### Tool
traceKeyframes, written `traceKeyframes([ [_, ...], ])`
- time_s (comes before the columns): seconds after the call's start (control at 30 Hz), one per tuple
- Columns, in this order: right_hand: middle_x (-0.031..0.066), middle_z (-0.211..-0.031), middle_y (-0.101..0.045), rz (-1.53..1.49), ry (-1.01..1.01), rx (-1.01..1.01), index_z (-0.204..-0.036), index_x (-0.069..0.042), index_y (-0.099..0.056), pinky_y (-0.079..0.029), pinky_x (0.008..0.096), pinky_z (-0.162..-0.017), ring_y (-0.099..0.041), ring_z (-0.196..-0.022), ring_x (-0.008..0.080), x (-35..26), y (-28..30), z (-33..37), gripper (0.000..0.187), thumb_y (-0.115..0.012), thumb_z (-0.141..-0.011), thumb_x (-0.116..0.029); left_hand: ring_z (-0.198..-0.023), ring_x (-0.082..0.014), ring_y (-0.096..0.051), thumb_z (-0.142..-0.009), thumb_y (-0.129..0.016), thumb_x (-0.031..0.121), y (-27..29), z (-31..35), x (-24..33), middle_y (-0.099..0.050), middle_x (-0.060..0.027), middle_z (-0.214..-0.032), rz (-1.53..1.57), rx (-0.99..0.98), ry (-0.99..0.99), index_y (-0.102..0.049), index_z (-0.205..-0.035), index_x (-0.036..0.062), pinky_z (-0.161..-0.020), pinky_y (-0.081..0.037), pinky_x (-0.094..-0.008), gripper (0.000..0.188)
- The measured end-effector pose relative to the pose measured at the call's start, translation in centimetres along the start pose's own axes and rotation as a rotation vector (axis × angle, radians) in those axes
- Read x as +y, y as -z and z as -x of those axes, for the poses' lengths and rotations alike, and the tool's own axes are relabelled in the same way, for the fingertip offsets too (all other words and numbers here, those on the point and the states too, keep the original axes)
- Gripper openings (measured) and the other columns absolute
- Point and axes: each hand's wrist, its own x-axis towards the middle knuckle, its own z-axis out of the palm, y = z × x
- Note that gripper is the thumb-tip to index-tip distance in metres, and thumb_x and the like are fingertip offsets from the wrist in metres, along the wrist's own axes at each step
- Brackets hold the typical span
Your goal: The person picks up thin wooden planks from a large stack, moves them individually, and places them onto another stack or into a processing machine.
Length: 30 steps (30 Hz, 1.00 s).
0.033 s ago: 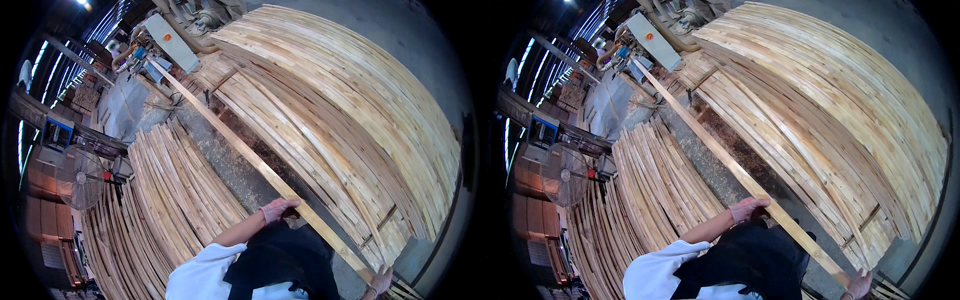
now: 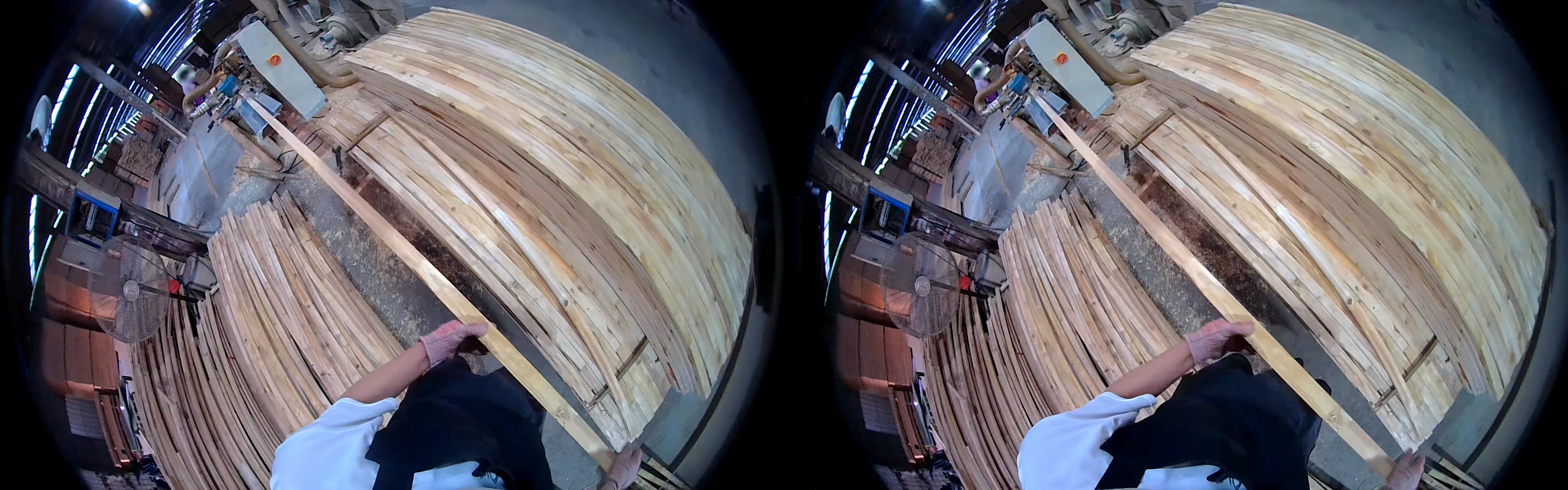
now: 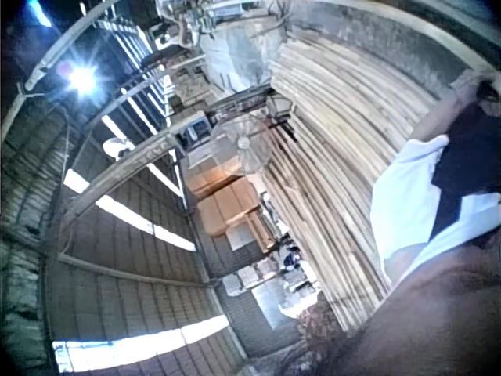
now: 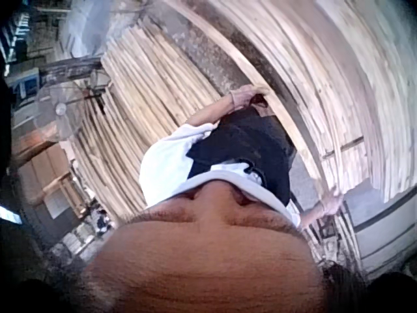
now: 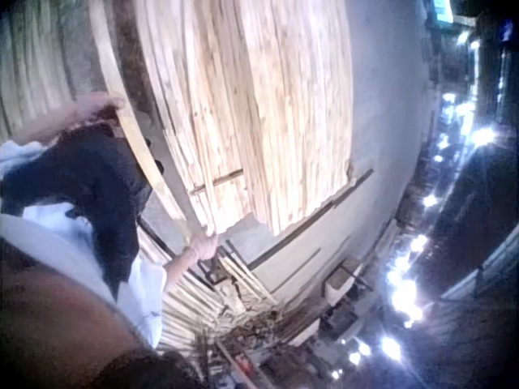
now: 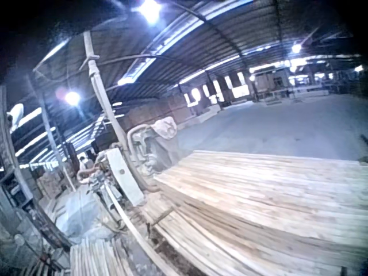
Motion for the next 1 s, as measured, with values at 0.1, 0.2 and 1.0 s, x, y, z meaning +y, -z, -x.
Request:
traceKeyframes([
  [0.1, 0.0141, -0.136, -0.048, -0.403, 0.418, -0.176, -0.138, -0.010, -0.042, -0.036, 0.0372, -0.102, -0.046, -0.123, 0.0234, 7.1, -2.1, -0.9, 0.065, -0.053, -0.084, -0.045, -0.094, -0.0248, -0.064, -0.083, -0.068, 0.026, 2.4, 2.3, 6.8, -0.064, -0.0096, -0.104, -0.018, -0.087, -0.121, -0.059, -0.109, 0.0026, -0.082, -0.054, -0.0406, 0.036],
  [0.2, 0.0169, -0.121, -0.057, -1.468, -0.086, -0.626, -0.128, -0.005, -0.049, -0.044, 0.0384, -0.091, -0.055, -0.110, 0.0258, -6.2, 3.3, 6.4, 0.062, -0.056, -0.085, -0.048, -0.076, -0.0260, -0.068, -0.082, -0.068, 0.027, 8.6, 2.1, 12.7, -0.067, -0.0113, -0.088, 0.042, 0.107, -0.232, -0.061, -0.103, 0.0067, -0.069, -0.059, -0.0408, 0.030],
  [1.0, 0.0048, -0.099, -0.064, -1.535, 0.506, -1.092, -0.108, -0.004, -0.062, -0.046, 0.0295, -0.085, -0.058, -0.091, 0.0136, -49.4, -8.3, 19.7, 0.053, -0.049, -0.091, -0.053, -0.075, -0.0199, -0.062, -0.087, -0.060, 0.028, 5.5, -0.6, 11.5, -0.065, -0.0101, -0.087, -0.313, -0.105, -0.223, -0.061, -0.103, -0.0020, -0.069, -0.051, -0.0352, 0.034],
])
